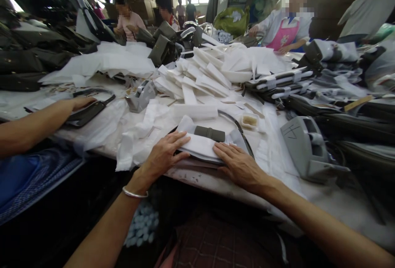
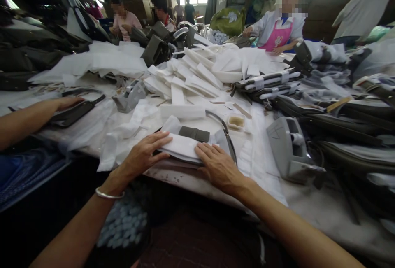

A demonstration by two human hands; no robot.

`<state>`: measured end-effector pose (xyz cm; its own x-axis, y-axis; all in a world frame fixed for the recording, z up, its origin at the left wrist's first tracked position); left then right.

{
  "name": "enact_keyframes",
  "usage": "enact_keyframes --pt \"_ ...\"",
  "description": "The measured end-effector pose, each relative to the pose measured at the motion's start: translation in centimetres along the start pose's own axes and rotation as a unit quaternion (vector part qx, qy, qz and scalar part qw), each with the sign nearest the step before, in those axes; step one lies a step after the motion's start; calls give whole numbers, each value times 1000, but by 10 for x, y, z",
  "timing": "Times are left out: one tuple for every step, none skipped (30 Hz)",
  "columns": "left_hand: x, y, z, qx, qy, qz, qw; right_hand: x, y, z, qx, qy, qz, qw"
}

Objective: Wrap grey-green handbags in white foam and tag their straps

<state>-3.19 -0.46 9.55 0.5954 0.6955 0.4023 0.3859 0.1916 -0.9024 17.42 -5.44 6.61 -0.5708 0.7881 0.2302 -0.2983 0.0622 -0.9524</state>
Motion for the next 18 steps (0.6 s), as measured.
enact_keyframes --pt "-3 1 -7 1 -15 -7 1000 1 -5 -1 11 0 3 1000" --pt "-5 2 -16 5 -29 -18 999 3 -9 -1 21 1 1 1000" --pt "-8 2 -29 9 -39 -28 999 5 -13 0 30 1 -6 1000" --pt "-10 4 -42 9 -45 -34 998 6 -15 3 36 -2 -14 999" --pt "-13 5 -54 9 -46 -36 998 8 -15 8 38 -9 -21 999" --pt "-15 6 -64 9 -43 -35 998 10 -13 14 37 -19 -24 999" --pt "-18 8 -71 9 -36 -31 999 11 -8 21 33 -30 -26 999" --pt "-21 8 -75 6 -28 -27 999 12 -3 27 27 -37 -27 999" --pt "-25 8 -76 0 -20 -23 1000 12 2 32 20 -42 -30 998" --pt "-30 8 -74 -10 -15 -23 1000 12 7 35 14 -43 -34 998" --pt "-35 6 -70 -21 -12 -26 999 12 10 38 10 -42 -38 998" --pt "-41 4 -65 -31 -13 -31 999 12 12 40 9 -38 -40 998" --pt "-46 2 -60 -36 -17 -39 998 12 13 42 10 -33 -40 999" --pt "-50 0 -56 -35 -20 -51 998 13 13 43 12 -25 -39 999" --pt "-53 -2 -54 -28 -17 -64 997 14 12 45 12 -16 -37 999" --pt "-55 -4 -54 -19 -11 -78 997 15 12 46 11 -6 -32 999" --pt "-55 -5 -55 -8 -1 -92 996 16 12 48 7 5 -29 1000" --pt "-54 -5 -56 4 12 -107 994 17 13 49 1 16 -27 999"
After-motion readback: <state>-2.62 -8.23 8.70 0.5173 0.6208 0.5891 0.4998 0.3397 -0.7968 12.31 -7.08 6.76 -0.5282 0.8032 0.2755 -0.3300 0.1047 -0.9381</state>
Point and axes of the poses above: each hand's wrist, its own x-axis towards the middle knuckle, its own y-axis out of the palm, z = x × y, the point moved 8 cm from there along x, towards the middle knuckle, and after that the axes turned 1 degree about x, right-handed, at the moved point
